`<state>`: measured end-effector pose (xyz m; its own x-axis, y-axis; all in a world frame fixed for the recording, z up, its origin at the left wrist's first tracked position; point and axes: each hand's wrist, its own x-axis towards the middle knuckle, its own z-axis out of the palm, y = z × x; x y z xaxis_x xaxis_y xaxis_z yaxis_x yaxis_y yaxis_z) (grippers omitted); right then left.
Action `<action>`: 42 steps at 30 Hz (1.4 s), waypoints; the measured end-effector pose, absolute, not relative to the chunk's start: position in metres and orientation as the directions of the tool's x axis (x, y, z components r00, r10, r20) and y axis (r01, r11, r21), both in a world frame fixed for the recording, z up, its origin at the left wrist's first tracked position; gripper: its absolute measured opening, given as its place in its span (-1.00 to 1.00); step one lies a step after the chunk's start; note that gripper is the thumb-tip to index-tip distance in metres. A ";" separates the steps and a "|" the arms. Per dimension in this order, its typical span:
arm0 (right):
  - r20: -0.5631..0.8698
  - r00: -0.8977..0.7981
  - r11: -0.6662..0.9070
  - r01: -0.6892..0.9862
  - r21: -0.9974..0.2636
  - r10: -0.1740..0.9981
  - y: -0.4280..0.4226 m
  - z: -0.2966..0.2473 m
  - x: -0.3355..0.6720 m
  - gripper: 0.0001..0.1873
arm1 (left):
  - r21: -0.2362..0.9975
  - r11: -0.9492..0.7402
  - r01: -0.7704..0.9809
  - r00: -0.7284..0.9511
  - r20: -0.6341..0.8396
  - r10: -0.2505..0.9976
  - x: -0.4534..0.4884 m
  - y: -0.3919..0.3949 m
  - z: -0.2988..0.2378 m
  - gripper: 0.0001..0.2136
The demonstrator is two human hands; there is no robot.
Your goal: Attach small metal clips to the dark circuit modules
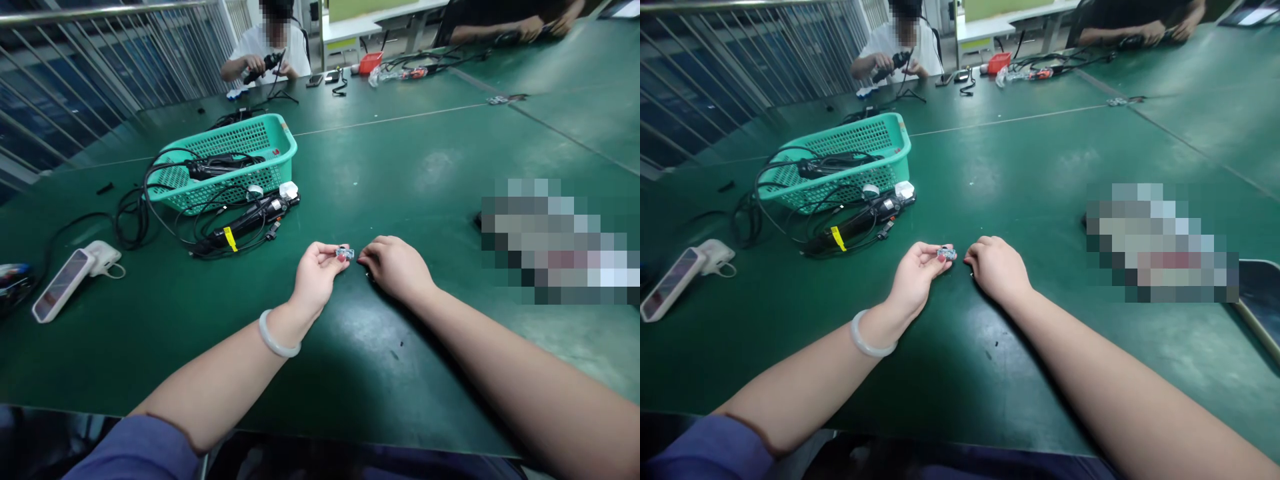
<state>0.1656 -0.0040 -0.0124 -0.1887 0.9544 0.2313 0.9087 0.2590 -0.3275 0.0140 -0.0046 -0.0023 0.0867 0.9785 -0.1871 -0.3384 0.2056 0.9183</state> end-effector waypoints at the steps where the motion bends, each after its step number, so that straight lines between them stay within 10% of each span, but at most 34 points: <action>1: 0.239 -0.207 0.274 0.915 -0.295 0.949 -0.003 -0.014 0.166 -0.78 | 0.923 0.214 -0.321 0.096 -0.193 0.977 0.014 -0.005 -0.003 -0.87; 5: 0.251 -0.285 0.343 0.911 -0.230 0.925 -0.002 -0.016 0.171 -0.80 | 0.937 0.202 -0.285 0.130 -0.171 0.977 0.014 -0.005 -0.003 -0.84; 11: 0.497 -0.210 0.509 0.616 -0.601 0.842 -0.017 0.008 0.187 -0.83 | 0.879 0.313 -0.359 0.337 -0.191 0.922 0.011 -0.011 0.002 -0.87; 23: 0.649 -0.351 0.712 0.537 -0.452 0.676 -0.031 0.018 0.181 -0.76 | 0.746 0.566 -0.351 0.569 -0.310 0.762 0.008 -0.013 0.008 -0.92; 37: 0.563 -0.241 0.595 0.521 -0.613 0.791 -0.031 0.018 0.184 -0.85 | 0.747 0.568 -0.346 0.573 -0.311 0.758 0.008 -0.013 0.007 -0.89; 42: 0.313 -0.205 0.365 0.682 -0.634 0.927 -0.025 0.012 0.196 -0.91 | 0.730 0.520 -0.444 0.401 -0.357 0.844 0.009 -0.010 0.008 -0.90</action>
